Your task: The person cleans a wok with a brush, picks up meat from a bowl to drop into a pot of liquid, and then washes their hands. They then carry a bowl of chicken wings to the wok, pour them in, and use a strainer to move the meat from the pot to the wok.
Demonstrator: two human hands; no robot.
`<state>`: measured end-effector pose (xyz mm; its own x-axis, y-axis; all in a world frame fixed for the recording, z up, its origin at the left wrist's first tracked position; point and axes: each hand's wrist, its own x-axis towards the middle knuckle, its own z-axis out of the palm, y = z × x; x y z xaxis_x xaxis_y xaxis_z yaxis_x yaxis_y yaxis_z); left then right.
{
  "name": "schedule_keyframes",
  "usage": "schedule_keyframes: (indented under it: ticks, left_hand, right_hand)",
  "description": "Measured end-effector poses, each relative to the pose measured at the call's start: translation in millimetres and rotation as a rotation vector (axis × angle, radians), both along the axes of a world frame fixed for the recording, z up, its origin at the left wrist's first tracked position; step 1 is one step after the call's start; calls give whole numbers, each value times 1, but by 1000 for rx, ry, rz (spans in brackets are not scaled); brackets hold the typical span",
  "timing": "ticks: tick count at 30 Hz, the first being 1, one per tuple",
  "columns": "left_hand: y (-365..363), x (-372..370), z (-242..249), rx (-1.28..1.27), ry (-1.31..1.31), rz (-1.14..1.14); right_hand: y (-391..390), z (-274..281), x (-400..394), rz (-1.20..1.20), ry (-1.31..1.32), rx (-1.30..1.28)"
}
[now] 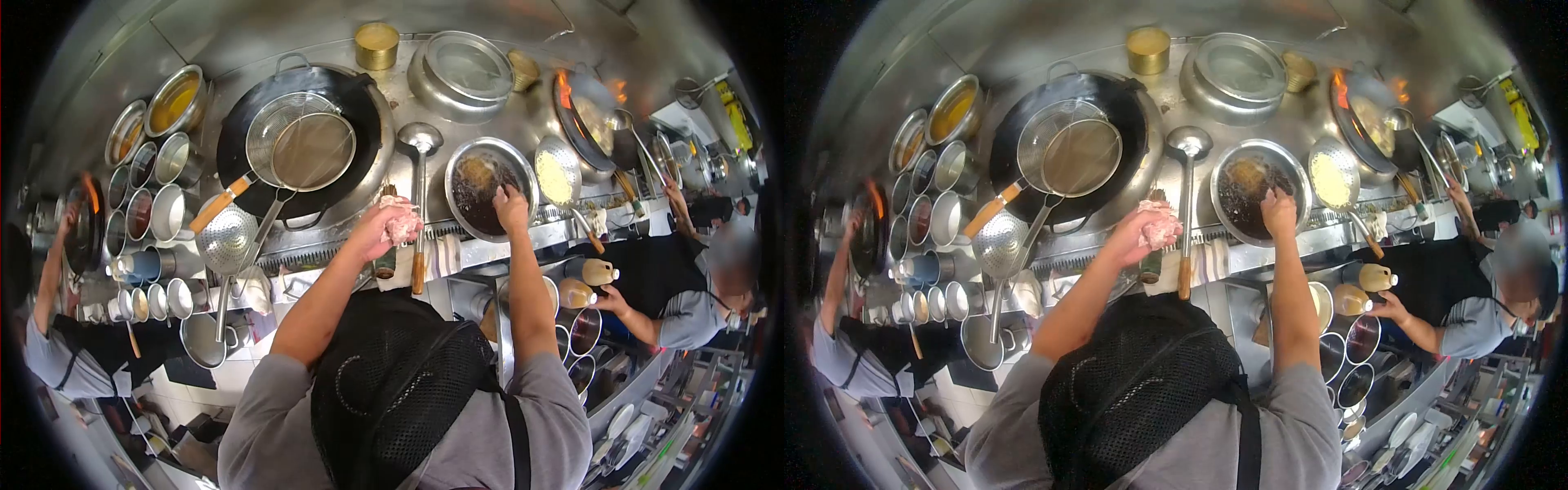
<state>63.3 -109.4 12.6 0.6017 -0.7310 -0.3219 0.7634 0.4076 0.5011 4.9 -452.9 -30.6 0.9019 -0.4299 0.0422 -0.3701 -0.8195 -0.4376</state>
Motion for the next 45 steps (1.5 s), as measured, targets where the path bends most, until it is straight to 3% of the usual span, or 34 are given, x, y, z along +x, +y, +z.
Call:
schedule_keyframes:
  ticks: [2,5,7,8,9,10,12,16,18,19,20,22,24,26,28,30,31,32,34,38,40,42,44,45]
  left_hand:
    - [1,-1,4,24,4,6]
    - [2,3,9,-23,-18,-26]
    - [3,4,6,-44,-15,-29]
    - [4,5,3,-60,-11,-35]
    - [6,7,-2,-62,-17,-37]
    - [9,10,-6,-33,-104,-81]
    - [16,13,-2,-10,-195,-129]
    - [26,10,10,-4,-171,-127]
    - [28,9,9,-4,-132,-100]
    - [29,8,9,-35,-121,-112]
    - [31,6,8,-64,-110,-123]
    - [26,5,2,-67,-84,-69]
    - [21,7,-5,-69,-60,-15]
    - [17,11,-12,-104,-65,73]
    - [14,13,-8,-63,-95,83]
    - [6,13,-5,-23,-122,88]
    - [0,13,-4,72,-263,112]
    - [-3,13,-4,165,-405,137]
    - [-5,12,0,172,-341,163]
    - [-3,14,4,160,-166,134]
    - [0,18,0,151,-143,115]
    - [2,25,-9,52,-103,120]
    - [2,27,-10,26,-90,111]
    - [1,27,-10,15,-91,123]
  right_hand:
    - [31,27,2,-37,-403,-186]
    - [117,103,-8,144,-368,262]
    - [165,120,-18,487,-359,131]
    - [190,132,-24,527,-268,187]
    - [204,120,-25,549,-185,208]
    - [219,122,-26,564,-309,171]
    - [227,110,-30,415,-122,200]
    - [229,95,-29,362,-240,185]
    - [225,95,-27,193,-170,512]
    - [224,82,-23,153,-275,702]
    - [219,77,-24,151,-272,701]
    - [214,80,-23,1,-250,1303]
    - [213,77,-23,-9,-277,1292]
    - [213,79,-24,-12,-410,1448]
    - [214,87,-22,16,-417,1410]
    - [217,97,-27,305,-351,545]
    - [215,102,-28,334,-258,387]
    - [214,98,-27,331,-257,388]
    - [212,88,-22,392,-430,276]
    - [202,77,-19,444,-370,342]
    - [195,73,-20,212,-289,1105]
    - [182,72,-15,273,-309,1200]
    - [183,108,-14,169,-400,1719]
    - [179,121,-16,167,-380,1816]
